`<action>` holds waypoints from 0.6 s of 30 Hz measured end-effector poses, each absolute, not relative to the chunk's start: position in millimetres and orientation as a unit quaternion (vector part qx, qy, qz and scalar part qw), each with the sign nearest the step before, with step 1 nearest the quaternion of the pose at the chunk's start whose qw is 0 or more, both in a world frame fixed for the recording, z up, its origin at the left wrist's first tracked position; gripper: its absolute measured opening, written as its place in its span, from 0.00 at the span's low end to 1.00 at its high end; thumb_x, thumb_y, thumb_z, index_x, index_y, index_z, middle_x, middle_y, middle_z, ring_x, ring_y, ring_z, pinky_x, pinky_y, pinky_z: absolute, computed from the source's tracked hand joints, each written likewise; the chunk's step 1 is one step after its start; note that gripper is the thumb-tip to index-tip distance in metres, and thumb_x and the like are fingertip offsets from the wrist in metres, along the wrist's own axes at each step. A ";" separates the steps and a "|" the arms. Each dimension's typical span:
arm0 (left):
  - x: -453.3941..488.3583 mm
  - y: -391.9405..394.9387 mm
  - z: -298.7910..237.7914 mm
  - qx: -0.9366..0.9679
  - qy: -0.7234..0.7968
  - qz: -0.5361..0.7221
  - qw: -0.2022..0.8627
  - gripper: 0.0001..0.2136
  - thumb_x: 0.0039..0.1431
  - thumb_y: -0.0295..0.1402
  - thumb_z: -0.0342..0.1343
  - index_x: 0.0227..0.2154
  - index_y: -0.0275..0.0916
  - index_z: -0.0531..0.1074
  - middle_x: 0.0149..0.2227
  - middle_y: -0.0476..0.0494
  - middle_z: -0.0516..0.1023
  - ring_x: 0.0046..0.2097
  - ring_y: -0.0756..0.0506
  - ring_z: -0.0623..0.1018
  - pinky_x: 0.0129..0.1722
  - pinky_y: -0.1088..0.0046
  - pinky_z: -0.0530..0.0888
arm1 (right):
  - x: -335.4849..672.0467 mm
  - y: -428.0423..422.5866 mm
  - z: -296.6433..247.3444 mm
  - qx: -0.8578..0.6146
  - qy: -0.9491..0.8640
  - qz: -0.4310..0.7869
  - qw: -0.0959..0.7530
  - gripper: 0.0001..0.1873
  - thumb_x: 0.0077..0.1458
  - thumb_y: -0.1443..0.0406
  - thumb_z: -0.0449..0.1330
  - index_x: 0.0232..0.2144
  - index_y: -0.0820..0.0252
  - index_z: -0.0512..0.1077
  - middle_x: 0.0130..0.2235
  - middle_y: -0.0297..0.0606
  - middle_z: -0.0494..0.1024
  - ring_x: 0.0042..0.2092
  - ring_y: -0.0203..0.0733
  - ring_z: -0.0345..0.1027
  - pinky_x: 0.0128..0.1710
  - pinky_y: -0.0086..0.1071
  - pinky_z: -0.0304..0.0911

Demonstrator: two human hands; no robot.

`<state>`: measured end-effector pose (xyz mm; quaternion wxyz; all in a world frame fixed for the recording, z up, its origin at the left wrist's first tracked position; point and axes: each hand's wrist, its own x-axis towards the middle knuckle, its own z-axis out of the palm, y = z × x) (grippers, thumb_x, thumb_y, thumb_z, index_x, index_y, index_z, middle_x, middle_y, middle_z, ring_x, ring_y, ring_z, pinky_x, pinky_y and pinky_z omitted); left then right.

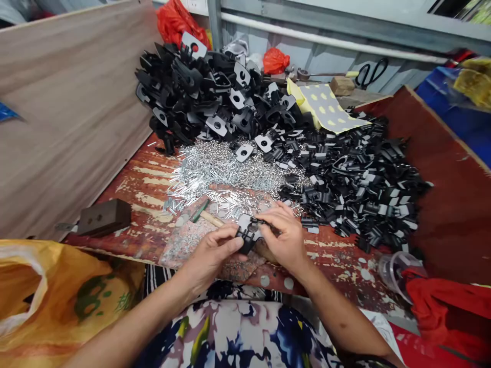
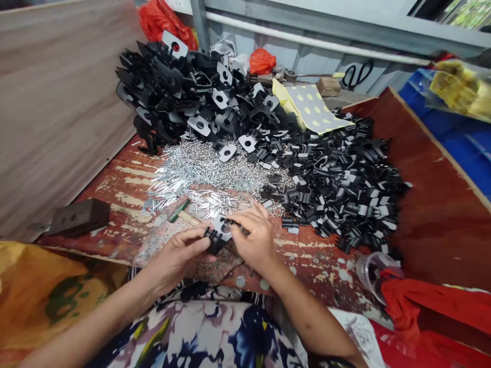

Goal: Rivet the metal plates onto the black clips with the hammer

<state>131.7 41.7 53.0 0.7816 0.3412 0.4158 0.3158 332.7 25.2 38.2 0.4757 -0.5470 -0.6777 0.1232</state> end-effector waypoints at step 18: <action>128.6 39.1 49.7 0.372 0.389 0.321 0.779 0.13 0.47 0.43 0.73 0.26 0.39 0.83 0.45 0.42 0.71 0.38 0.47 0.72 0.30 0.73 0.78 | 299.0 0.7 25.9 -0.542 -0.642 0.181 0.512 0.13 0.63 0.69 0.58 0.43 0.48 0.81 0.37 0.34 0.84 0.40 0.44 0.78 0.66 0.58 0.56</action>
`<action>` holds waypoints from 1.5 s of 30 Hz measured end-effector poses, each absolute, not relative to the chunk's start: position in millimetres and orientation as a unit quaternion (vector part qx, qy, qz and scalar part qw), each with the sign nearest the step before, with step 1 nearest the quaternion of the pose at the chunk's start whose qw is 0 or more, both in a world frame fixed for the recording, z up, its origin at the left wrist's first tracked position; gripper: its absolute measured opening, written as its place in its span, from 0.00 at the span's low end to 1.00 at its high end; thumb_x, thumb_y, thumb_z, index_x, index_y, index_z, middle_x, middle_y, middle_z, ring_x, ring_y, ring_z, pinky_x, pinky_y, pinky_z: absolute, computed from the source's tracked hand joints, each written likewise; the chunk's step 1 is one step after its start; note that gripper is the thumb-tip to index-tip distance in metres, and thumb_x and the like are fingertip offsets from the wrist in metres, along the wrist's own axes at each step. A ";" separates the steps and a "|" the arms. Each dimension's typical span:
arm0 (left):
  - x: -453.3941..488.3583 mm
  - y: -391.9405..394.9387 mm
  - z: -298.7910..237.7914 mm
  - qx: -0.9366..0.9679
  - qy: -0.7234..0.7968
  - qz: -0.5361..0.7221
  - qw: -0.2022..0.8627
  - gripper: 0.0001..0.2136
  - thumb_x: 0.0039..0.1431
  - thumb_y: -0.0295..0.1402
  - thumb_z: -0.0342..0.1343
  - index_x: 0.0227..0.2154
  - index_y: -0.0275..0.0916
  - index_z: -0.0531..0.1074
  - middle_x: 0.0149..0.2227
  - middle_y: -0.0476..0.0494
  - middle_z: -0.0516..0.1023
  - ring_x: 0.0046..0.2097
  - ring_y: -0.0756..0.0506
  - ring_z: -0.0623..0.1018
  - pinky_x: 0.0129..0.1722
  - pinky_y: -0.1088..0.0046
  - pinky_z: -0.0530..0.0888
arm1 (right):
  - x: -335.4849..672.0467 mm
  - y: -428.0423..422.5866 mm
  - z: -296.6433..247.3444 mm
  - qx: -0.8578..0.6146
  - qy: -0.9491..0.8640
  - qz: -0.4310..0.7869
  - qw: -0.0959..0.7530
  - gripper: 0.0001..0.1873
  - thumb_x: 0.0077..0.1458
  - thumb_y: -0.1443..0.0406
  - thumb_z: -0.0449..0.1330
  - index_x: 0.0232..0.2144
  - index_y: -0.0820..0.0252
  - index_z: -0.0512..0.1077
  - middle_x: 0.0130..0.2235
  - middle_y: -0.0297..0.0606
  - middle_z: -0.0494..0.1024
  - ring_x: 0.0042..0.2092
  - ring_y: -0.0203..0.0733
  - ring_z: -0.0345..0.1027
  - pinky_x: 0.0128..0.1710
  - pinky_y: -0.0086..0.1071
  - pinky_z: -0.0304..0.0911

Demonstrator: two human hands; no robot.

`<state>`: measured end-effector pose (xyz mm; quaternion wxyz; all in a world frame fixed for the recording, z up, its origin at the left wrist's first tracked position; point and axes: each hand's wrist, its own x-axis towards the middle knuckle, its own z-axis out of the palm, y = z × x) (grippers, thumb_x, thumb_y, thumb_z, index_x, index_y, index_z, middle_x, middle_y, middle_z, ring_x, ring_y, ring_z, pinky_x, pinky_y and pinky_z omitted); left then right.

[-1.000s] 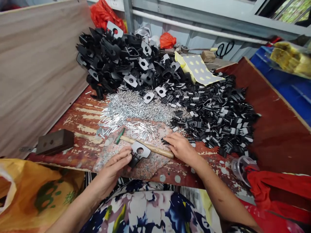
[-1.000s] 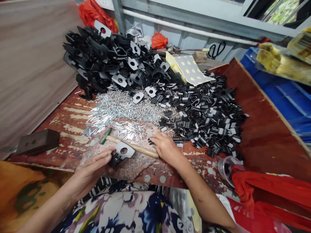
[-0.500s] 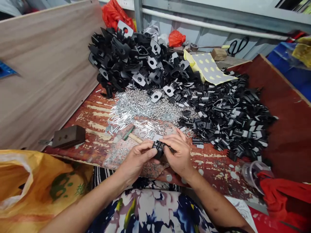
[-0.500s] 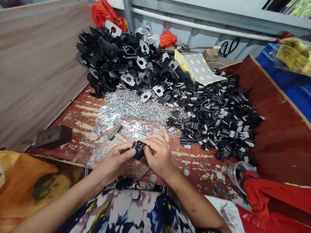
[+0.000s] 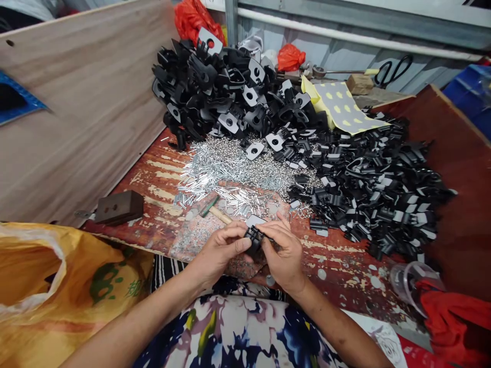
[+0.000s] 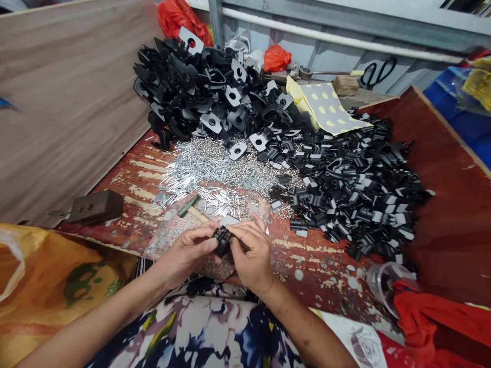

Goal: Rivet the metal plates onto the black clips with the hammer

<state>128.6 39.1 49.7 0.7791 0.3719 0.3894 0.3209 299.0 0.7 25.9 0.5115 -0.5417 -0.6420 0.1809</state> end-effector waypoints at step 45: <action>138.8 46.5 31.3 0.353 0.416 0.300 0.782 0.12 0.48 0.42 0.72 0.28 0.39 0.80 0.30 0.48 0.72 0.30 0.49 0.70 0.32 0.71 0.74 | 364.3 46.3 11.6 -0.552 -0.580 0.305 0.515 0.07 0.62 0.61 0.61 0.33 0.55 0.77 0.36 0.37 0.81 0.40 0.44 0.75 0.43 0.38 0.71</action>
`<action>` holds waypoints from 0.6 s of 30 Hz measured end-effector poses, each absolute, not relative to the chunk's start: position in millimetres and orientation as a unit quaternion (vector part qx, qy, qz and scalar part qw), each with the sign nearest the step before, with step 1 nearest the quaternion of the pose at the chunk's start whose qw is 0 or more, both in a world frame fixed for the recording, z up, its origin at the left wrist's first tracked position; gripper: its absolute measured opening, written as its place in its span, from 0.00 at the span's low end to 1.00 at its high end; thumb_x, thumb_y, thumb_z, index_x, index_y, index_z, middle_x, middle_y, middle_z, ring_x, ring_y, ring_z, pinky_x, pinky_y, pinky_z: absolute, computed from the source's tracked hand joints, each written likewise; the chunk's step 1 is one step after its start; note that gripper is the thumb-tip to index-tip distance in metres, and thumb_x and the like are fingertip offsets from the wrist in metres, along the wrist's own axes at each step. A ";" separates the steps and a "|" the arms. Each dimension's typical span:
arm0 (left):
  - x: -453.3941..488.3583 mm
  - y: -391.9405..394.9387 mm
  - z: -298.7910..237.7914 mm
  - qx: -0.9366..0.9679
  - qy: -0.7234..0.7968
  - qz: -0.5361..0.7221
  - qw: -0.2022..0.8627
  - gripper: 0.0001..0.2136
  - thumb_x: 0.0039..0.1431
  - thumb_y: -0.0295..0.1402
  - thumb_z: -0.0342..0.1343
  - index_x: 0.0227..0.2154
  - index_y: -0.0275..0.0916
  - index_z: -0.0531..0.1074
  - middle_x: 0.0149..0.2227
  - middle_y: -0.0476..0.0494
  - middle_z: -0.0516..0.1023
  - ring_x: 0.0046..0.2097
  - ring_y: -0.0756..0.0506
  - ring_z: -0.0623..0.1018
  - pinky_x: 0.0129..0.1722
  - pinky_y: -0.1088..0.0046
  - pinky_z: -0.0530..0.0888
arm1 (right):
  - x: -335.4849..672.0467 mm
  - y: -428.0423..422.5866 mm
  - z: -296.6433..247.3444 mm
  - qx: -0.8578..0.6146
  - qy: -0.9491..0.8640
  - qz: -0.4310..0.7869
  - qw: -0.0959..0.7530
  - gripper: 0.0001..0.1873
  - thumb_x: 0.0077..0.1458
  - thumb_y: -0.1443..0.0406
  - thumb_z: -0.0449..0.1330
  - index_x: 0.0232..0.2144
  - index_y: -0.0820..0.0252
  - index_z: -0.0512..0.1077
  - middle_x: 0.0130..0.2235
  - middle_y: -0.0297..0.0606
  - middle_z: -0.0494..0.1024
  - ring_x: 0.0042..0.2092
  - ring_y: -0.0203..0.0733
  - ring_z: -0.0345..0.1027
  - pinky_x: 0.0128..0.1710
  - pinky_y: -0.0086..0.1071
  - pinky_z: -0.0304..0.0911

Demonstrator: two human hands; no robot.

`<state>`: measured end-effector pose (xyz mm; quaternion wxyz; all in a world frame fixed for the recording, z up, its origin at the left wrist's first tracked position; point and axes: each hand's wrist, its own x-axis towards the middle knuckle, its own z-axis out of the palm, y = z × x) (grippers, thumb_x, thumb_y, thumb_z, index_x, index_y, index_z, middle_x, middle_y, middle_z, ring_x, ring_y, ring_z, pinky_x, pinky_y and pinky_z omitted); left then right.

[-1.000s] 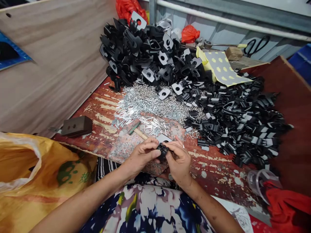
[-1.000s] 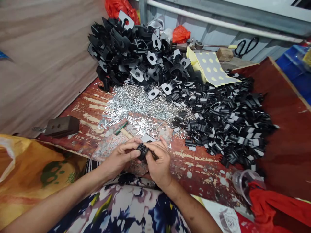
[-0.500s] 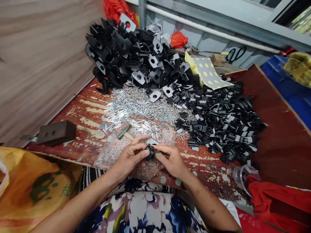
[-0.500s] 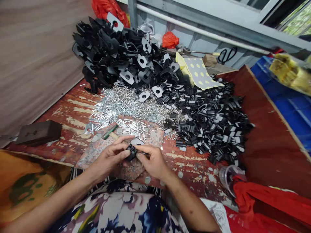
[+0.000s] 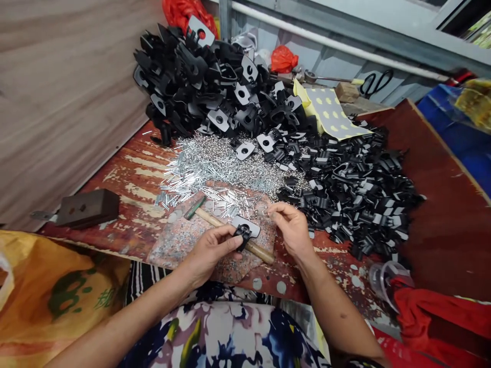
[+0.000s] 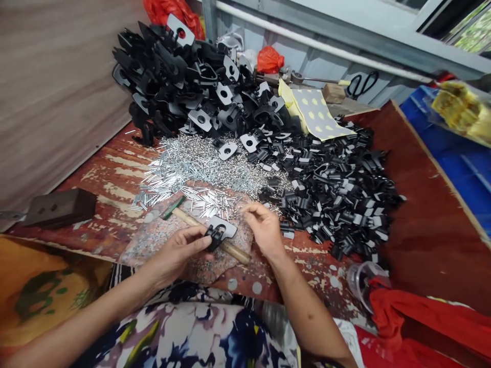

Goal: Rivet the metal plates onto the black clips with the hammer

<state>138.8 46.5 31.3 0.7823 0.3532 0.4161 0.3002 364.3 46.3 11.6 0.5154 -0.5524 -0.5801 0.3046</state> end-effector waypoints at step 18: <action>122.4 42.0 26.5 0.391 0.471 0.333 0.717 0.14 0.51 0.41 0.69 0.21 0.39 0.72 0.23 0.53 0.63 0.25 0.52 0.62 0.22 0.76 0.63 | 382.4 75.2 5.3 -0.548 -0.824 -0.018 0.147 0.13 0.63 0.75 0.55 0.35 0.59 0.78 0.32 0.41 0.79 0.37 0.46 0.69 0.50 0.43 0.66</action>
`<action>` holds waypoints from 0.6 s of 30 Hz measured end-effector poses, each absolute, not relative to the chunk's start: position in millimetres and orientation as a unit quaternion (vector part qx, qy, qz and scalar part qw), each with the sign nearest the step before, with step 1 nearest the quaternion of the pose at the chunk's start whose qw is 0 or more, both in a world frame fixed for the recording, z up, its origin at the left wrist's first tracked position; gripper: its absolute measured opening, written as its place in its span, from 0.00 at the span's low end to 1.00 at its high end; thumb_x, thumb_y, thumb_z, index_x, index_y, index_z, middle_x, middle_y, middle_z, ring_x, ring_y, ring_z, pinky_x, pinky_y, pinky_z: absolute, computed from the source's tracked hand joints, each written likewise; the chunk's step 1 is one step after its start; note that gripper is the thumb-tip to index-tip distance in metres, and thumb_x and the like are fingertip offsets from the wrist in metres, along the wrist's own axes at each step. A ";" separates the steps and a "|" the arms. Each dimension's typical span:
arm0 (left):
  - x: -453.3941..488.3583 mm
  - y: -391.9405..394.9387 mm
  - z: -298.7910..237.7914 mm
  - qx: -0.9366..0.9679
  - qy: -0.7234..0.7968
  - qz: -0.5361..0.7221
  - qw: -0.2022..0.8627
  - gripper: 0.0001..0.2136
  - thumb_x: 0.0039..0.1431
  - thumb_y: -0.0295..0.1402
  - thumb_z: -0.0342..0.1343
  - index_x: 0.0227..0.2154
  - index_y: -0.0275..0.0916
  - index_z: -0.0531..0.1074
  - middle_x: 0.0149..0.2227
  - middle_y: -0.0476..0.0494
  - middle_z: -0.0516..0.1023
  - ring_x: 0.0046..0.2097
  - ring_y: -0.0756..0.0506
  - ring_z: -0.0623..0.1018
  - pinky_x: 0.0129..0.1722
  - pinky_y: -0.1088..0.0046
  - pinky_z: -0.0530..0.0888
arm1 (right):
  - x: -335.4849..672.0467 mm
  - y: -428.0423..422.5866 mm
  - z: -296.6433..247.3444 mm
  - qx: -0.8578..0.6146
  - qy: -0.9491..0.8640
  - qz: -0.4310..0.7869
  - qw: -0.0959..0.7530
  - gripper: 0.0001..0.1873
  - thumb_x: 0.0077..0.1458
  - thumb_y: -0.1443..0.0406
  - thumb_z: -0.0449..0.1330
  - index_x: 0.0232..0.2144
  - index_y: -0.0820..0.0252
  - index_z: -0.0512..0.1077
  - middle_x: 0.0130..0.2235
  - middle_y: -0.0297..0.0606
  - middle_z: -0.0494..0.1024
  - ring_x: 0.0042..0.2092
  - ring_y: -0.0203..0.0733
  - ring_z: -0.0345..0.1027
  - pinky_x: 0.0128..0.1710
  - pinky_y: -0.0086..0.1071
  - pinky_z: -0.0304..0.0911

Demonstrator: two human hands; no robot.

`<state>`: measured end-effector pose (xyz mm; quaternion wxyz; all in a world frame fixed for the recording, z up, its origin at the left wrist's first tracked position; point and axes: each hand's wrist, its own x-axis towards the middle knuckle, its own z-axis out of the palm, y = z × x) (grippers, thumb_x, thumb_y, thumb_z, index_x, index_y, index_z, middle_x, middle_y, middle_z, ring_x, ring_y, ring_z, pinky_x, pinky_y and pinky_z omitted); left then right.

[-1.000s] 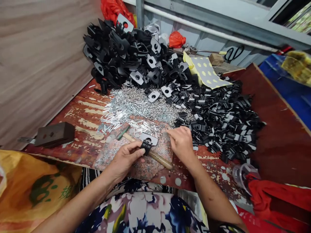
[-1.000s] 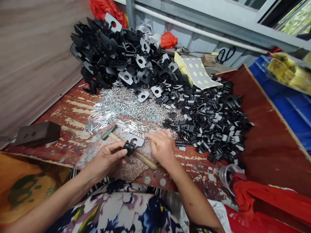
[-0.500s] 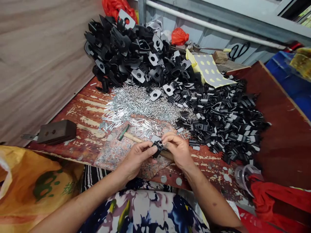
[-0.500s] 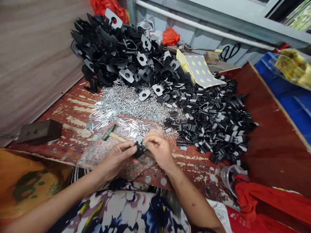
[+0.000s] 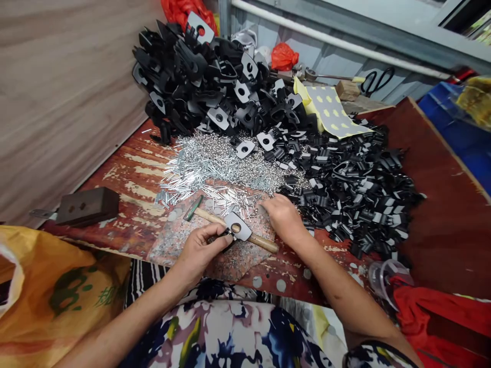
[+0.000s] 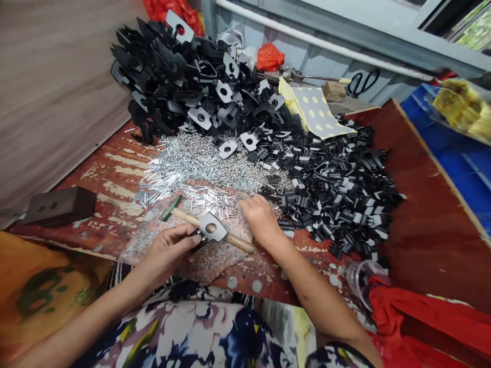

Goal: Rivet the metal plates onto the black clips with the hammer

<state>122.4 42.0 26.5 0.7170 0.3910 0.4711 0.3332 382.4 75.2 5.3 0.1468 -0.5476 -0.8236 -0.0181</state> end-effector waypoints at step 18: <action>115.2 50.7 23.5 0.234 0.401 0.427 0.776 0.16 0.51 0.46 0.68 0.28 0.36 0.79 0.29 0.43 0.76 0.28 0.48 0.72 0.16 0.76 0.74 | 324.1 35.8 53.7 -0.541 -0.704 0.226 0.401 0.11 0.67 0.67 0.56 0.49 0.54 0.73 0.40 0.35 0.78 0.41 0.40 0.73 0.43 0.36 0.69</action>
